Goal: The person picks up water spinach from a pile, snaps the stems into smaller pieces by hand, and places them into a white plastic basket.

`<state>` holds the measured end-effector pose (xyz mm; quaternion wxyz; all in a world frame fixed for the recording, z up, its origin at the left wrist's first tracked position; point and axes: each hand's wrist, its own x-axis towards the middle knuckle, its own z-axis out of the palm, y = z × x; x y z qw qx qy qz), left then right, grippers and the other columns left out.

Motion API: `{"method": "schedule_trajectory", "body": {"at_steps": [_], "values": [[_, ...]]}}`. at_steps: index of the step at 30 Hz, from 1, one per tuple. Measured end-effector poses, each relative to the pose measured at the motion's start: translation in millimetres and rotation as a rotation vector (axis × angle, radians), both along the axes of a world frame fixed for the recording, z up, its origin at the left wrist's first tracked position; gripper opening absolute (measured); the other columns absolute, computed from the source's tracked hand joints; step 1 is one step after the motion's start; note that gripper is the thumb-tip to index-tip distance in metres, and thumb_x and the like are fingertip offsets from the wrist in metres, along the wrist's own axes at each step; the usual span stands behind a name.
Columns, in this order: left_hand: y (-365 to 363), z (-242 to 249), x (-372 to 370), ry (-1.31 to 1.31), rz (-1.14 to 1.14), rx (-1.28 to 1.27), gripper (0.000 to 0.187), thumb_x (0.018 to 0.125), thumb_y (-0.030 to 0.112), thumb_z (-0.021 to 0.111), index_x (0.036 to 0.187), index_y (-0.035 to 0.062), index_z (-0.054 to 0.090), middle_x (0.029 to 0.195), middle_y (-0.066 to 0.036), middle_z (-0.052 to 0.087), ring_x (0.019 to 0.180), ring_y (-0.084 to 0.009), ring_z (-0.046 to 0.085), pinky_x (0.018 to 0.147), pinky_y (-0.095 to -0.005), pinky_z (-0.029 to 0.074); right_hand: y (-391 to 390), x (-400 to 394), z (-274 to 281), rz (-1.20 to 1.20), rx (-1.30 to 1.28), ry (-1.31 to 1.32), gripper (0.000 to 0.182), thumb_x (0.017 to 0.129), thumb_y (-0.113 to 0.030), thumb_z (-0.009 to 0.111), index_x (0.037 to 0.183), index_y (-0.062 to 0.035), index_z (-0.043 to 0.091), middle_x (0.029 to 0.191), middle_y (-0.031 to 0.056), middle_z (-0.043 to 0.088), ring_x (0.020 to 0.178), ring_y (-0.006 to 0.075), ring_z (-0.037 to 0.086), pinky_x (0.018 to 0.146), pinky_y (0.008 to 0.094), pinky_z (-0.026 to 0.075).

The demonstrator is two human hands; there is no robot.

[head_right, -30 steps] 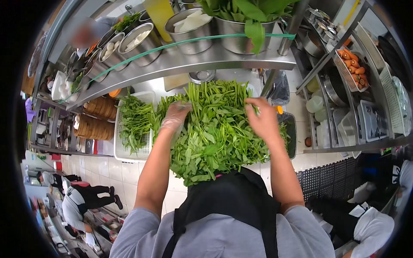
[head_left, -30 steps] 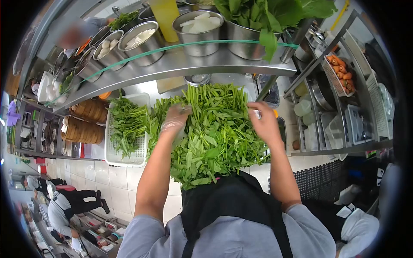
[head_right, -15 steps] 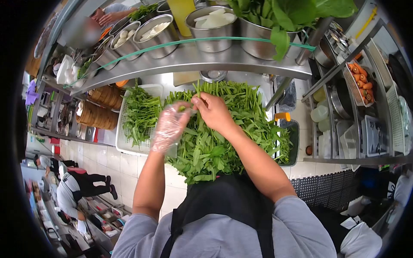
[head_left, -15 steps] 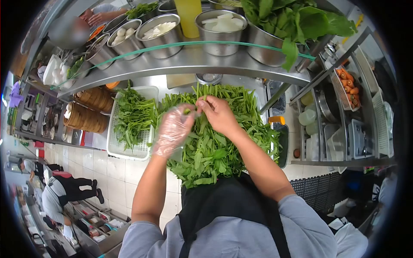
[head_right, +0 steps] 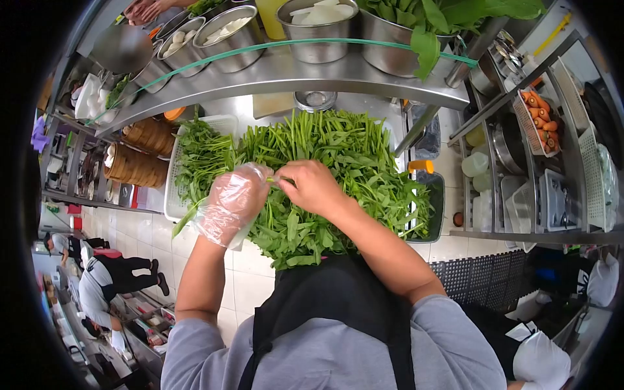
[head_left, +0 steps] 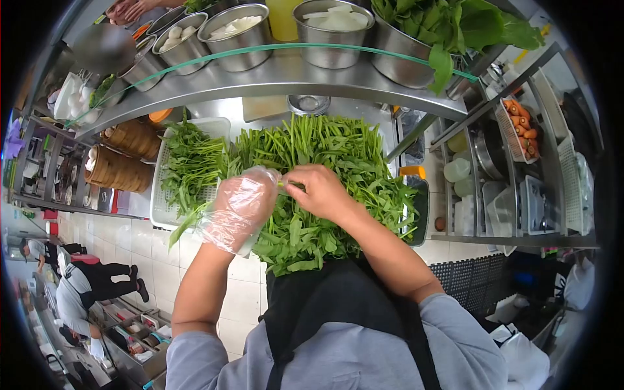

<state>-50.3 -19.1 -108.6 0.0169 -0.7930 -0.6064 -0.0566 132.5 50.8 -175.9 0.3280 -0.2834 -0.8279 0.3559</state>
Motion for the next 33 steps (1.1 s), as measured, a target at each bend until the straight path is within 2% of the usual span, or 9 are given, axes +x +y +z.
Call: {"method": "schedule_trajectory", "body": {"at_steps": [6, 10, 13, 18, 20, 22, 25, 27, 33], "values": [[-1.9, -20.3, 11.0, 0.168, -0.125, 0.027, 0.005, 0.085, 0.01, 0.065, 0.087, 0.0061, 0.067, 0.078, -0.011, 0.067, 0.07, -0.0277, 0.068, 0.06, -0.0371, 0.052, -14.3, 1.4, -13.1, -0.084, 0.164, -0.108, 0.009, 0.084, -0.013, 0.069, 0.082, -0.0047, 0.071, 0.077, 0.0111, 0.066, 0.081, 0.0337, 0.064, 0.079, 0.0468, 0.049], [8.7, -40.2, 10.3, -0.486, 0.133, -0.015, 0.009, 0.087, 0.009, 0.064, 0.087, 0.0006, 0.067, 0.074, -0.01, 0.068, 0.067, -0.0263, 0.066, 0.06, -0.0369, 0.049, -22.5, 5.7, -11.4, -0.157, 0.172, -0.113, 0.01, 0.085, -0.014, 0.069, 0.081, -0.0062, 0.071, 0.076, 0.0096, 0.066, 0.081, 0.0324, 0.064, 0.077, 0.0459, 0.048], [14.3, -72.0, -2.6, -1.295, 0.419, -0.144, 0.013, 0.095, 0.016, 0.067, 0.101, 0.0056, 0.072, 0.082, -0.003, 0.072, 0.059, -0.009, 0.056, 0.052, -0.0293, 0.043, -28.2, 6.6, -11.8, -0.206, 0.159, -0.043, 0.01, 0.086, -0.014, 0.069, 0.08, -0.0073, 0.071, 0.076, 0.0086, 0.067, 0.079, 0.0313, 0.065, 0.075, 0.0446, 0.047], [4.2, -37.9, -7.0, -1.539, 0.667, -0.169, 0.02, 0.096, 0.026, 0.072, 0.107, 0.0087, 0.071, 0.09, -0.001, 0.074, 0.051, -0.0001, 0.042, 0.043, -0.0201, 0.028, -21.1, 18.8, -32.4, -0.259, 0.068, 0.019, 0.011, 0.087, -0.014, 0.069, 0.081, -0.0047, 0.07, 0.081, 0.0126, 0.069, 0.08, 0.0352, 0.066, 0.075, 0.0477, 0.051], [-6.6, -35.2, -12.4, -1.29, 0.661, -0.19, 0.022, 0.097, 0.03, 0.072, 0.103, 0.0089, 0.074, 0.091, 0.0, 0.074, 0.066, -0.0065, 0.055, 0.06, -0.0259, 0.046, -20.0, 28.8, -42.0, -0.214, 0.014, -0.02, 0.012, 0.088, -0.014, 0.068, 0.084, -0.0033, 0.071, 0.083, 0.0147, 0.069, 0.082, 0.0382, 0.066, 0.077, 0.0498, 0.052], [-29.7, -44.5, -4.7, -1.475, 0.416, -0.254, 0.016, 0.094, 0.022, 0.077, 0.104, 0.0096, 0.075, 0.097, -0.001, 0.072, 0.09, -0.0107, 0.064, 0.082, -0.0279, 0.052, -21.2, 35.4, -57.8, -0.184, -0.018, -0.137, 0.012, 0.089, -0.015, 0.068, 0.087, -0.0032, 0.072, 0.085, 0.0155, 0.07, 0.083, 0.0395, 0.065, 0.078, 0.05, 0.051], [-69.3, -18.4, 13.9, -1.137, 0.22, -0.819, 0.014, 0.094, 0.017, 0.073, 0.105, 0.0087, 0.075, 0.096, -0.004, 0.074, 0.089, -0.0149, 0.069, 0.084, -0.0324, 0.055, -25.0, 41.8, -59.3, -0.187, -0.005, -0.095, 0.013, 0.09, -0.016, 0.068, 0.09, -0.0036, 0.074, 0.087, 0.0148, 0.071, 0.084, 0.0386, 0.065, 0.078, 0.0485, 0.051], [-78.9, 2.0, 17.8, -0.72, -0.327, -0.866, 0.014, 0.096, 0.016, 0.069, 0.107, 0.0083, 0.074, 0.102, -0.011, 0.075, 0.096, -0.0282, 0.073, 0.087, -0.0377, 0.057, -25.7, 43.0, -61.2, -0.197, -0.025, -0.073, 0.014, 0.09, -0.017, 0.069, 0.09, -0.0043, 0.074, 0.088, 0.0136, 0.072, 0.083, 0.0374, 0.065, 0.079, 0.0469, 0.051], [-74.0, 121.6, -28.1, -0.713, -0.673, -0.908, 0.021, 0.095, 0.018, 0.068, 0.112, 0.0065, 0.072, 0.109, -0.011, 0.074, 0.098, -0.029, 0.072, 0.089, -0.041, 0.058, -25.6, 39.6, -69.3, -0.221, -0.059, -0.043, 0.013, 0.09, -0.017, 0.068, 0.091, -0.0045, 0.074, 0.089, 0.0135, 0.072, 0.084, 0.037, 0.066, 0.08, 0.0465, 0.051]]}}
